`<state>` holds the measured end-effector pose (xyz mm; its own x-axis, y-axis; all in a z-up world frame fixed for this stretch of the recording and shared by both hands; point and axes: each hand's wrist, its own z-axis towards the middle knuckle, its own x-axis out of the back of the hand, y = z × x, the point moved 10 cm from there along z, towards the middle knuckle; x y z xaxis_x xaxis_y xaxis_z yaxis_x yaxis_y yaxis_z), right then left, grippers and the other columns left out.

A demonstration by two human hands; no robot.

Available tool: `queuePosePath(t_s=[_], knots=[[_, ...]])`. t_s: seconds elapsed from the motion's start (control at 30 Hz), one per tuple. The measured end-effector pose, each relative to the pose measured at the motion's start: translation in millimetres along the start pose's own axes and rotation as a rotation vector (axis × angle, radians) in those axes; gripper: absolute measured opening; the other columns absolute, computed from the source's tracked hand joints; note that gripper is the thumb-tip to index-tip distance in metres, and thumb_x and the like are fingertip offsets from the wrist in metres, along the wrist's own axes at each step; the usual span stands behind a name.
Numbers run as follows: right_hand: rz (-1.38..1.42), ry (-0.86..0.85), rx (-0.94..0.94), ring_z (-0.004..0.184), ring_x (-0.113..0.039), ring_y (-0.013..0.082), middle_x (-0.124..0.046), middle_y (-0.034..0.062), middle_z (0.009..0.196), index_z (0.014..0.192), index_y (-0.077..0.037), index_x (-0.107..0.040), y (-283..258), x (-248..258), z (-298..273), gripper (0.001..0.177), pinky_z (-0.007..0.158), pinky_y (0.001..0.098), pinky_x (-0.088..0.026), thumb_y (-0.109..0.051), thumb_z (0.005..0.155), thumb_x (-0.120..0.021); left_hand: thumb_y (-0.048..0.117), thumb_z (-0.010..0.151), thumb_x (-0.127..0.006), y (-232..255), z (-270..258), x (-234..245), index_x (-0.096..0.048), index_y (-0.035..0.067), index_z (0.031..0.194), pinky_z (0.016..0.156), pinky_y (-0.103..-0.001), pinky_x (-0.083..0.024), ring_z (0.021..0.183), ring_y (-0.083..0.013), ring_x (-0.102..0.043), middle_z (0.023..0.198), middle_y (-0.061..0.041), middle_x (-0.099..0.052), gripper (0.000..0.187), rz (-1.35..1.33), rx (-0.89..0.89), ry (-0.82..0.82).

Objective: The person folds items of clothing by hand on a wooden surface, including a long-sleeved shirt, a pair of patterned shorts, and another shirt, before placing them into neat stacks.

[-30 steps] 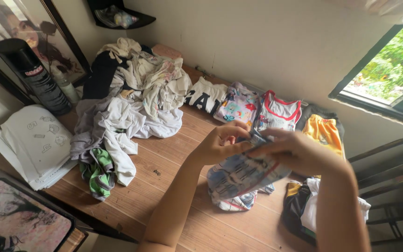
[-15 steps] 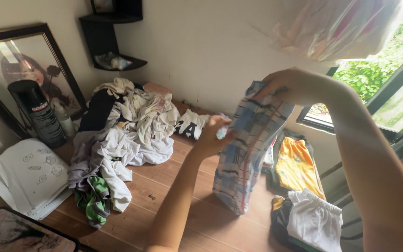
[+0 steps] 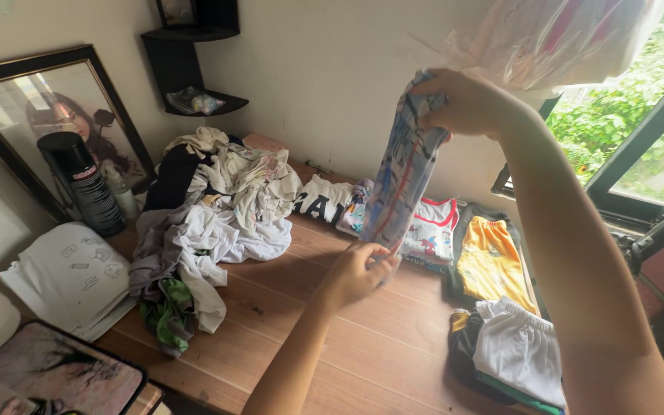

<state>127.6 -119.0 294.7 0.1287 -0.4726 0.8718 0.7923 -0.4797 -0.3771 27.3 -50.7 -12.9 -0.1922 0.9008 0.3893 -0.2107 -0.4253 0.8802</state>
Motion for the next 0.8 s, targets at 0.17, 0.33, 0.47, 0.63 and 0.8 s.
queuePosePath(t_s=[0.17,0.33,0.47,0.63,0.8], knots=[[-0.096,0.038,0.025,0.114,-0.065,0.0308,-0.030,0.0085,0.165,0.133,-0.001,-0.064,-20,-1,6,0.059,0.072,0.0379,-0.062,-0.008,0.076,-0.076,0.040,0.087,-0.079,-1,-2,-20,-0.044,0.003,0.144,0.112,-0.048,-0.038,0.137,-0.0399,-0.042,0.143,-0.026,-0.046,0.076,0.089,-0.184,0.092],[-0.061,0.063,0.127,0.130,-0.054,0.0341,-0.023,0.0126,0.169,0.135,0.002,-0.064,-21,-20,14,0.062,0.080,0.0369,-0.060,-0.010,0.076,-0.079,0.032,0.083,-0.084,-15,-2,-32,-0.039,0.003,0.143,0.116,-0.057,-0.024,0.143,-0.0462,-0.026,0.152,-0.031,-0.029,0.080,0.147,-0.275,0.386],[-0.025,0.079,0.092,0.139,-0.046,0.0343,-0.023,0.0120,0.168,0.139,0.001,-0.060,-15,-33,15,0.067,0.087,0.0364,-0.058,-0.010,0.077,-0.081,0.026,0.081,-0.082,-19,-3,-38,-0.039,0.003,0.141,0.119,-0.057,-0.020,0.145,-0.0432,-0.028,0.152,-0.023,-0.035,0.078,-0.017,-0.228,0.361],[0.053,0.052,-0.005,0.135,-0.052,0.0313,-0.022,0.0076,0.169,0.137,0.000,-0.058,-22,-36,6,0.066,0.078,0.0384,-0.064,-0.010,0.075,-0.077,0.021,0.083,-0.079,-34,-16,-17,-0.039,0.003,0.134,0.121,-0.052,-0.022,0.142,-0.0383,-0.029,0.148,-0.022,-0.031,0.068,-0.050,-0.116,0.666],[-0.035,0.088,0.118,0.139,-0.047,0.0341,-0.024,0.0104,0.168,0.139,0.001,-0.060,-32,-33,0,0.066,0.090,0.0395,-0.058,-0.011,0.078,-0.081,0.016,0.083,-0.075,-62,-16,-38,-0.012,-0.003,0.152,0.122,-0.051,-0.014,0.149,-0.0378,-0.019,0.153,-0.023,-0.023,0.095,-0.410,-0.037,0.568]])
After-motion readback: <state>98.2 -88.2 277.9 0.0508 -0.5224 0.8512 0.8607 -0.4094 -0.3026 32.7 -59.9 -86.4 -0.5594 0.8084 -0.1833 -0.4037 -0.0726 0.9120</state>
